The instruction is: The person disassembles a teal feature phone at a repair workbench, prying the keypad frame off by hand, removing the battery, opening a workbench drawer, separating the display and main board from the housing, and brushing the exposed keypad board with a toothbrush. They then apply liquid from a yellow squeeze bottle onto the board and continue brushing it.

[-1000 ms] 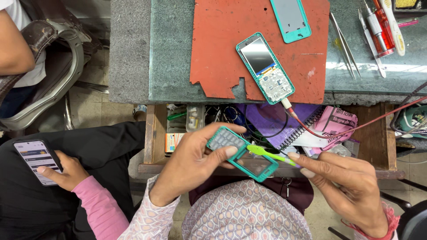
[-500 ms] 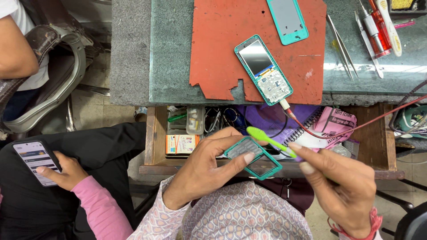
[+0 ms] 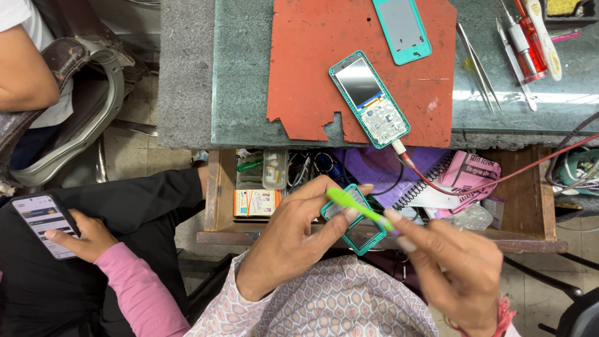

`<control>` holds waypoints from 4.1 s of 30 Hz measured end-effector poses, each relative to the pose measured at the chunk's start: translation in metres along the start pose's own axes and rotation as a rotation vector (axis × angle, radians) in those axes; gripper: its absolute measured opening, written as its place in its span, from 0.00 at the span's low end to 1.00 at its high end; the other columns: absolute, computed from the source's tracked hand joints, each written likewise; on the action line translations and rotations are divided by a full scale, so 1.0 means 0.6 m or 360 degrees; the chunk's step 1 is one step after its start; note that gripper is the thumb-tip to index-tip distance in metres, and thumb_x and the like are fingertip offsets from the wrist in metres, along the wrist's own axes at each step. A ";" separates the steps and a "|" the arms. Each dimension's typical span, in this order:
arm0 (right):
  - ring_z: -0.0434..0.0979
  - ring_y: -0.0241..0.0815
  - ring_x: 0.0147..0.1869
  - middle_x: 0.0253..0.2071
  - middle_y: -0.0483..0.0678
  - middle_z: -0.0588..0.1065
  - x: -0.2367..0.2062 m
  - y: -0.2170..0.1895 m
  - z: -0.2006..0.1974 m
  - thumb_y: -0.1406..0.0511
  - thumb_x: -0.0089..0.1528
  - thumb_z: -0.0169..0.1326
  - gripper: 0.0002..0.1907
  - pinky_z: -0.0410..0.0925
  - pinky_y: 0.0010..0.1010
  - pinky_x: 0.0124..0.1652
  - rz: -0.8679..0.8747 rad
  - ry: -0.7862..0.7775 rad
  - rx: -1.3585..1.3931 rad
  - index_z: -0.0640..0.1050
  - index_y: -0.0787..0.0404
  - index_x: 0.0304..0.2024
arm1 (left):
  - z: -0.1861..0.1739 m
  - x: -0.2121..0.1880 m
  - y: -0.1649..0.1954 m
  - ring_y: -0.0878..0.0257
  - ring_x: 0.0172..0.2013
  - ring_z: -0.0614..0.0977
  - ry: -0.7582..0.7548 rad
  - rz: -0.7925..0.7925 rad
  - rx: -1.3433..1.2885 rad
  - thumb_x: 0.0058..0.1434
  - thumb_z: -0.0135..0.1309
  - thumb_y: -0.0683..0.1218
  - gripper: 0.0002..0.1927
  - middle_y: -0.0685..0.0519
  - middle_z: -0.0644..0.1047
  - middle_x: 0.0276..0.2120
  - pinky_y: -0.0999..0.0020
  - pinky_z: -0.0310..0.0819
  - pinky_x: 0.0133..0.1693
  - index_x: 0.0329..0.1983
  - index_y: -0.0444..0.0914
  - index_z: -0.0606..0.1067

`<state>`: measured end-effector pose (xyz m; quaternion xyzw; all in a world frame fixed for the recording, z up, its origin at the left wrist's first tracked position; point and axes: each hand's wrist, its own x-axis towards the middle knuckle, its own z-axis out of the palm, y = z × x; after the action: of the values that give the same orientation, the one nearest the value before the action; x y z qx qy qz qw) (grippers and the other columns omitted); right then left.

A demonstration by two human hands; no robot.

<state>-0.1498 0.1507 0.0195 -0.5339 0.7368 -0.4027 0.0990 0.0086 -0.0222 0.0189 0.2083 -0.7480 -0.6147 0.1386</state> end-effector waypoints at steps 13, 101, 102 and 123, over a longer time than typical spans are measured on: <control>0.72 0.31 0.27 0.27 0.46 0.77 0.005 0.022 -0.031 0.75 0.61 0.57 0.16 0.63 0.23 0.29 0.0175 -0.0003 0.0227 0.81 0.64 0.52 | -0.021 -0.005 0.011 0.60 0.42 0.77 -0.0092 -0.0001 0.0100 0.74 0.46 0.49 0.15 0.50 0.72 0.40 0.64 0.72 0.44 0.53 0.32 0.74; 0.66 0.32 0.21 0.18 0.38 0.70 0.001 0.102 -0.082 0.66 0.59 0.57 0.25 0.63 0.27 0.22 0.0238 -0.1403 -0.0136 0.79 0.53 0.60 | 0.013 -0.138 -0.099 0.59 0.41 0.88 -0.0045 -0.0578 -0.1455 0.77 0.45 0.49 0.19 0.43 0.84 0.45 0.66 0.85 0.44 0.62 0.31 0.70; 0.66 0.31 0.21 0.17 0.37 0.70 0.007 0.096 -0.078 0.66 0.59 0.58 0.25 0.63 0.27 0.20 0.0202 -0.1443 -0.0161 0.79 0.52 0.60 | 0.016 -0.137 -0.100 0.59 0.43 0.88 -0.0037 -0.0570 -0.1518 0.78 0.45 0.49 0.19 0.42 0.84 0.46 0.66 0.85 0.47 0.63 0.30 0.70; 0.69 0.32 0.19 0.18 0.39 0.70 0.025 0.080 -0.063 0.68 0.55 0.60 0.29 0.63 0.32 0.21 -0.0035 -0.1470 -0.0156 0.77 0.54 0.61 | 0.036 -0.123 -0.091 0.58 0.41 0.88 -0.0078 -0.0520 -0.1370 0.77 0.45 0.50 0.20 0.42 0.84 0.44 0.67 0.85 0.45 0.60 0.29 0.73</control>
<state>-0.2118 0.1610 0.0147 -0.6692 0.6280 -0.0884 0.3872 0.0708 0.0237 -0.0352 0.2326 -0.3852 -0.8879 0.0960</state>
